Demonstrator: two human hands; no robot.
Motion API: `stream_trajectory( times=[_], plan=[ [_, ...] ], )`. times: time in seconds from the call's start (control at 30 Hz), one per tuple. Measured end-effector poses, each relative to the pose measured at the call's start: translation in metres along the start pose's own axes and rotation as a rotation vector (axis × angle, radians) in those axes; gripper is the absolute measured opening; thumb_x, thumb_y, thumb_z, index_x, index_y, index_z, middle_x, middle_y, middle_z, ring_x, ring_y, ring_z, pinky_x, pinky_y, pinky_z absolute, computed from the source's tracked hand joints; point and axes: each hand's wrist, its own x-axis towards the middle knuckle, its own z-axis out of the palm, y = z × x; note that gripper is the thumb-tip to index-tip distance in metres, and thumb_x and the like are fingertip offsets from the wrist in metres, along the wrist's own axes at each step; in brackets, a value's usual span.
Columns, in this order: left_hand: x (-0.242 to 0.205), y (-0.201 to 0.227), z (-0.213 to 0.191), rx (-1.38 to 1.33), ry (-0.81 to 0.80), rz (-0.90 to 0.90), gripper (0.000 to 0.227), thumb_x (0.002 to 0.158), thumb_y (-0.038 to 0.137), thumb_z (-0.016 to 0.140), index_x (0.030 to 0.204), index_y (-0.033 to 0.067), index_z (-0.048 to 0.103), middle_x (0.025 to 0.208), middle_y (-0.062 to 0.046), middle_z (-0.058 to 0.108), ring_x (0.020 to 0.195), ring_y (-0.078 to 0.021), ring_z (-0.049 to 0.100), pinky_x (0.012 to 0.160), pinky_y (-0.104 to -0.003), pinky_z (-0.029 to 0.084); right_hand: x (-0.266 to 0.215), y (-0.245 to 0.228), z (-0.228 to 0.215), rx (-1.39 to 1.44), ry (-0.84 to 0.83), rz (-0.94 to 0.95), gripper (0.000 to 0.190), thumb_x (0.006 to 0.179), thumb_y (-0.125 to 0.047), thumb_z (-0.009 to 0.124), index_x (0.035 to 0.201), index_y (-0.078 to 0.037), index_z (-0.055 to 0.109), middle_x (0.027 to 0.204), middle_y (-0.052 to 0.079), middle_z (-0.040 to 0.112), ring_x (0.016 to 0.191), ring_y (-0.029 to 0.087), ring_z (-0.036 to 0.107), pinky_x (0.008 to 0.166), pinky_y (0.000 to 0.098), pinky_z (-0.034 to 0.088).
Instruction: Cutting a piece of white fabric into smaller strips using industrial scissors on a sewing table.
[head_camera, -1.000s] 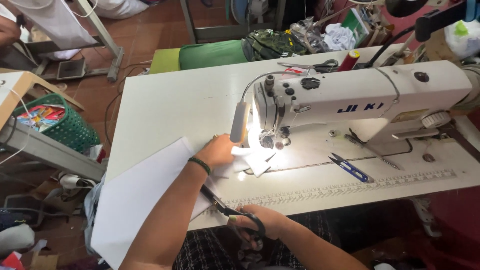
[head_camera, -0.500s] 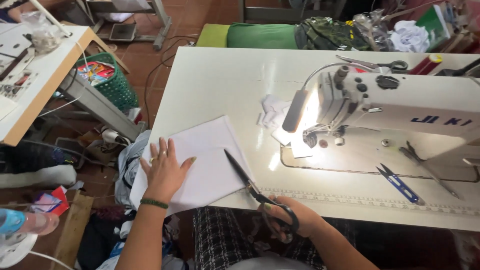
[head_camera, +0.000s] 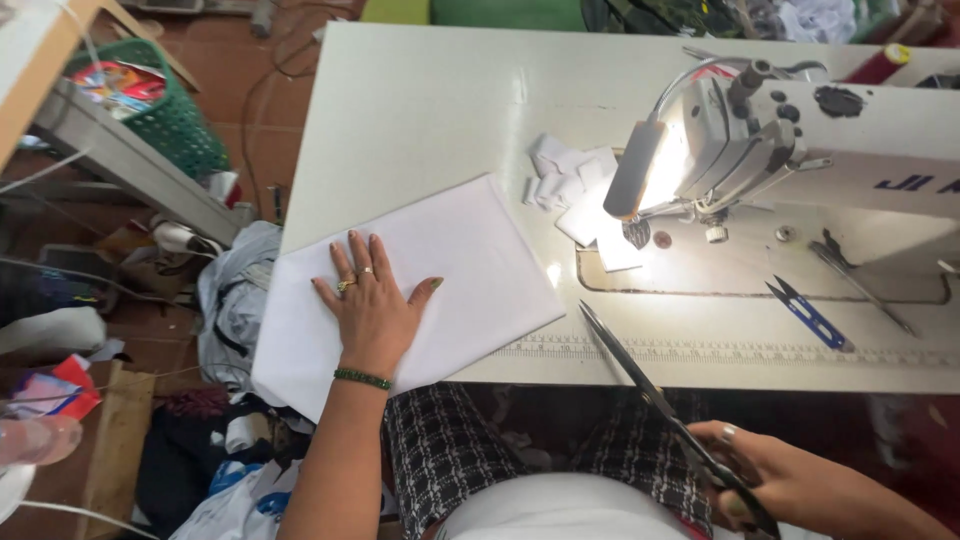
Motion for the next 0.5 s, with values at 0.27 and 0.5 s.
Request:
stream_trajectory(
  times=[0.27, 0.5],
  plan=[
    [-0.021, 0.011, -0.008, -0.009, 0.018, -0.008, 0.097, 0.085, 0.073, 0.028, 0.147, -0.0010, 0.016, 0.154, -0.021, 0.012, 0.141, -0.0399, 0.008, 0.103, -0.068, 0.011, 0.011, 0.007, 0.024, -0.135, 0.014, -0.018, 0.077, 0.052, -0.039, 0.067, 0.128, -0.026, 0.062, 0.086, 0.000, 0.061, 0.074, 0.011, 0.054, 0.068, 0.0258, 0.041],
    [-0.021, 0.012, -0.011, 0.005, 0.007, -0.014, 0.098, 0.085, 0.073, 0.029, 0.147, -0.0014, 0.016, 0.154, -0.022, 0.012, 0.141, -0.0395, 0.006, 0.103, -0.068, 0.010, 0.037, -0.031, 0.060, -0.284, 0.058, -0.040, 0.074, 0.070, -0.032, 0.061, 0.139, -0.031, 0.034, 0.081, 0.000, 0.052, 0.069, 0.012, 0.051, 0.053, 0.0240, 0.049]
  ],
)
